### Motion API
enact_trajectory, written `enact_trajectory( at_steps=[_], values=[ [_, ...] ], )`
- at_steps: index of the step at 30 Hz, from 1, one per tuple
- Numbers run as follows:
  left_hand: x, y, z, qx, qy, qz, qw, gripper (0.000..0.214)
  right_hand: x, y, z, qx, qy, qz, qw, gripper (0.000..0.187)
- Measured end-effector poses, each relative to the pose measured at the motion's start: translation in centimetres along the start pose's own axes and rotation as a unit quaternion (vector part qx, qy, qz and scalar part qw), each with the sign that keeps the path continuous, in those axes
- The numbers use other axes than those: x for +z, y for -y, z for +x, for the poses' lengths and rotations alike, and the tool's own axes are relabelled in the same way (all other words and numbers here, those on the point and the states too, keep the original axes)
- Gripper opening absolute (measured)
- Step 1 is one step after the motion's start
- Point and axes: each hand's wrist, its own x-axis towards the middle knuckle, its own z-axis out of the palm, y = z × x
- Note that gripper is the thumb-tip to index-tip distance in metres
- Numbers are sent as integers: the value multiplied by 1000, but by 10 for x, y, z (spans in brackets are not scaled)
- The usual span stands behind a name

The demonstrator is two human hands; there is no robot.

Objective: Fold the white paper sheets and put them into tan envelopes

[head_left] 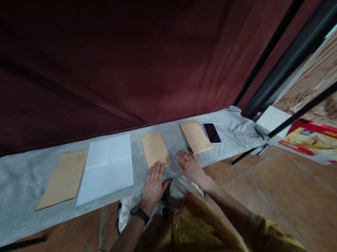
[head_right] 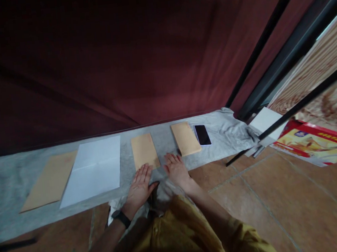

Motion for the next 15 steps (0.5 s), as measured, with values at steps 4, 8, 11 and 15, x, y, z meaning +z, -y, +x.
enact_trajectory(
  at_steps=[4, 8, 11, 15],
  values=[
    [-1, 0, 1, 1, 4, 4, 1000, 65, 34, 18, 19, -35, -13, 15, 999, 52],
    [-4, -1, 2, -1, 8, 14, 1000, 61, 52, 23, 26, -24, -13, 9, 1000, 52],
    [-6, -2, 2, 0, 7, 18, 1000, 61, 54, 15, 12, 36, -32, -11, 999, 56],
    [-5, -2, 1, -2, -1, 8, 1000, 63, 43, -1, -16, 156, -47, -36, 986, 55]
  ],
)
